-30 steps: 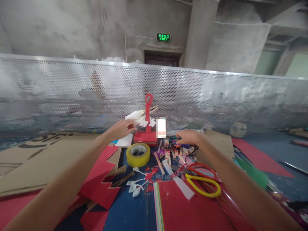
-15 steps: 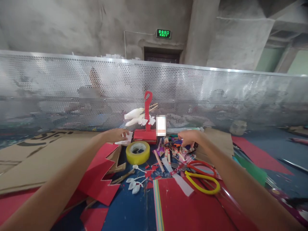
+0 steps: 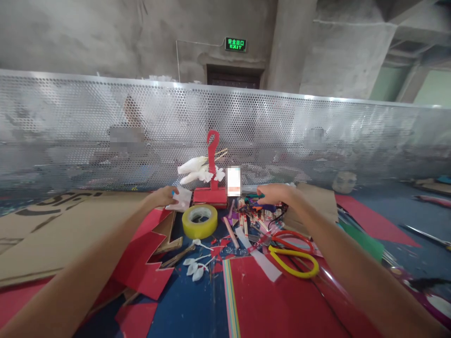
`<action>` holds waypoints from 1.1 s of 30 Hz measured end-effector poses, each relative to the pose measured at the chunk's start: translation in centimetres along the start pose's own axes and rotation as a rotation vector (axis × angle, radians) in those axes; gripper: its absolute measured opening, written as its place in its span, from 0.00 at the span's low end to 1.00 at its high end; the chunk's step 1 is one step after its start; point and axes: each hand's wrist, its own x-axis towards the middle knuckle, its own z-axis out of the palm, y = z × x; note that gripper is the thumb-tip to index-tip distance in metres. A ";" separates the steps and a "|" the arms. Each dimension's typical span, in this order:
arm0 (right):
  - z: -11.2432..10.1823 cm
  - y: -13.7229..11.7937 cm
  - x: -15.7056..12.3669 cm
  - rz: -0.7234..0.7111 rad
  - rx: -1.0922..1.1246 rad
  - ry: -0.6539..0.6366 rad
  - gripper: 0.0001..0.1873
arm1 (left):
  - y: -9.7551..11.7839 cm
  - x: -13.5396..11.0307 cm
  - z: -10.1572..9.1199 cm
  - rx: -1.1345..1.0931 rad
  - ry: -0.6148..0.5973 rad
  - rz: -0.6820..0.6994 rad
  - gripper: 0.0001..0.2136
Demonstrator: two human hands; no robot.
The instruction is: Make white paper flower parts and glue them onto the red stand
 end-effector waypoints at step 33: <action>0.0 -6.6 -1.3 -0.539 -0.055 -0.239 0.18 | 4.4 -7.6 -12.5 -0.850 0.059 -0.176 0.20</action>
